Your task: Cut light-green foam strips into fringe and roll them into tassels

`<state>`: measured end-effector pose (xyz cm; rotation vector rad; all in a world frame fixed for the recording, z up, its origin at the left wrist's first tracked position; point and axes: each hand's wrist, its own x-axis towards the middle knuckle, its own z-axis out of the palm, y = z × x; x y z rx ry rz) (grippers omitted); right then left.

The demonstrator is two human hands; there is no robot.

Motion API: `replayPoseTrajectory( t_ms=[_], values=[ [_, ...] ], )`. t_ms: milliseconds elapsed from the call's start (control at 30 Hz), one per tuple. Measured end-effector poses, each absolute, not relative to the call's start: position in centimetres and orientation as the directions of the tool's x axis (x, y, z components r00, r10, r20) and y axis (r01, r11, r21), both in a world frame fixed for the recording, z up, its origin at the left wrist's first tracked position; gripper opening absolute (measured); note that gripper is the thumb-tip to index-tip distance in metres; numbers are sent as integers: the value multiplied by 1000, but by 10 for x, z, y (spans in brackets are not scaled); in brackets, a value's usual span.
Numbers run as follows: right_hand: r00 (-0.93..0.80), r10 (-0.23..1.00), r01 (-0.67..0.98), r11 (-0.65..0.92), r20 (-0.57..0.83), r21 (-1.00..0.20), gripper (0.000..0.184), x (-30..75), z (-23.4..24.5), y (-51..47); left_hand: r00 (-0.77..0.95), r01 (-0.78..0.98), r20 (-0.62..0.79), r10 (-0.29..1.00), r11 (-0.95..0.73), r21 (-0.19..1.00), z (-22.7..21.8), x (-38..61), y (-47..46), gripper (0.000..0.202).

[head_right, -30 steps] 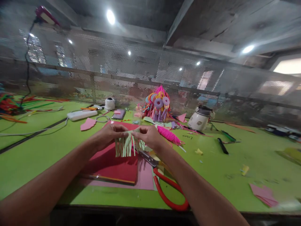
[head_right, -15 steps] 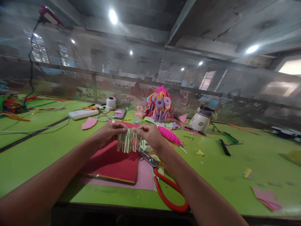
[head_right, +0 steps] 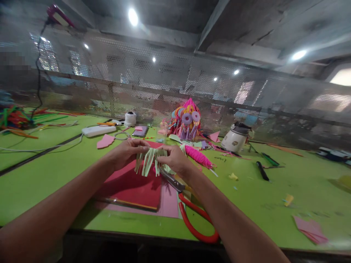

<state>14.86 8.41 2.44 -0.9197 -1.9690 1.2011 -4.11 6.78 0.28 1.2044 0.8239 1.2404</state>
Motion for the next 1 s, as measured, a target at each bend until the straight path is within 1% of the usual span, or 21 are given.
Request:
replayPoseTrajectory(
  t_ms=[100,200,367,467,600,700,833,1000],
  values=[
    [-546,820,202,328,172,-923,13,149,24,84,134,-258,130,982,-92,962,4,-40,69,19],
    [-564,804,149,325,190,-934,16,151,24,87,117,-276,110,987,-74,958,4,-41,70,26],
    [-594,790,105,264,152,-959,19,153,25,92,148,-280,119,982,-74,957,3,-42,70,26],
    [-570,809,101,244,145,-964,21,153,25,93,197,-272,130,972,-74,959,3,-41,69,26],
    [-506,842,151,299,186,-942,19,152,22,95,236,-293,136,962,-63,954,4,-39,68,27],
    [-490,842,168,346,226,-923,18,151,22,95,247,-309,106,963,-25,951,3,-39,67,27],
    [-510,827,179,369,235,-912,18,151,22,94,263,-251,60,963,8,968,-1,-37,68,30],
    [-521,821,203,385,233,-900,18,151,21,93,215,-133,62,975,-33,991,-7,-33,70,24]
  ],
)
